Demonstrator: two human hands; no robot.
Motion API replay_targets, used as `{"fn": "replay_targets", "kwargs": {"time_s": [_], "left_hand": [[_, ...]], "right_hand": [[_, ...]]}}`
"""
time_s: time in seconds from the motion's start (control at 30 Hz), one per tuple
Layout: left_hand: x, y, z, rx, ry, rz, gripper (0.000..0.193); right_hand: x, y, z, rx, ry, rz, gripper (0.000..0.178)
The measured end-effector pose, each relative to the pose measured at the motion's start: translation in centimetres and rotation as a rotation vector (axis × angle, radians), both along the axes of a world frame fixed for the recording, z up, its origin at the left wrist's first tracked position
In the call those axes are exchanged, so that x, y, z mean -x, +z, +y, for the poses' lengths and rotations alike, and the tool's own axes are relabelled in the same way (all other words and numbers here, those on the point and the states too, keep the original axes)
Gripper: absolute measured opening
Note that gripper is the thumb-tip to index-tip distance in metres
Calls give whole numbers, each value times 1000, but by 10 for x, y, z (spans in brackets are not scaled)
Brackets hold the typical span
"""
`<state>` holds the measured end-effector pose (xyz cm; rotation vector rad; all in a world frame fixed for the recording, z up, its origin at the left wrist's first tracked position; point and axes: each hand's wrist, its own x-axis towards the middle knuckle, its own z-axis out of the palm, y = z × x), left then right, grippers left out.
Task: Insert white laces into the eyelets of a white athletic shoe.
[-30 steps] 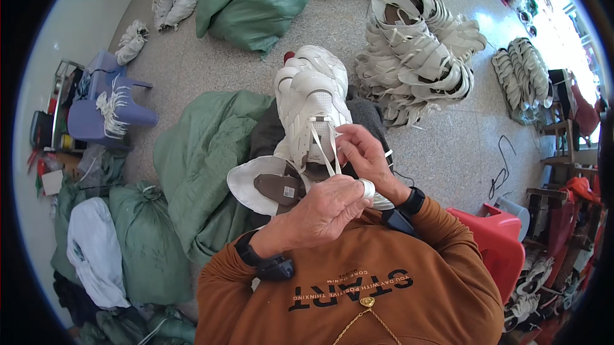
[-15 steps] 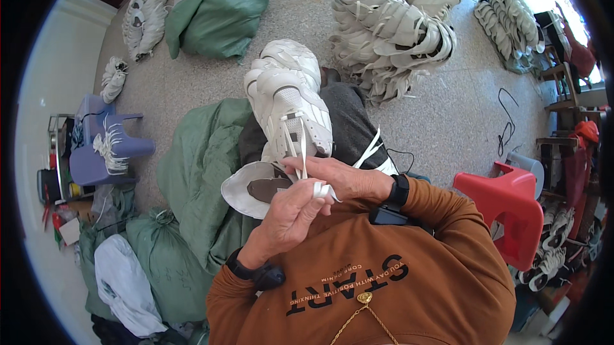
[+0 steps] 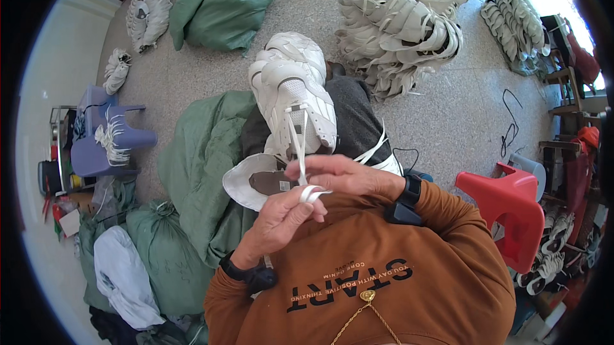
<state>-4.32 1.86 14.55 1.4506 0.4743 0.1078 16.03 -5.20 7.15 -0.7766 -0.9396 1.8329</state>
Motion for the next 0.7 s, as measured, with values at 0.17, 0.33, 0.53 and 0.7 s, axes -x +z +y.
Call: {"fn": "replay_targets", "kwargs": {"time_s": [0.17, 0.33, 0.53, 0.7], "left_hand": [[9, -2, 0, 62, 66, -5, 32], [20, -9, -4, 35, 65, 16, 31], [26, -18, -1, 110, 33, 125, 29], [-3, -37, 31, -467, 341, 147, 20]], "right_hand": [[13, -2, -1, 182, 116, 191, 39], [14, -27, 1, 159, -1, 268, 39], [-2, -35, -3, 243, -233, 576, 34], [5, -39, -5, 162, -153, 316, 23]]}}
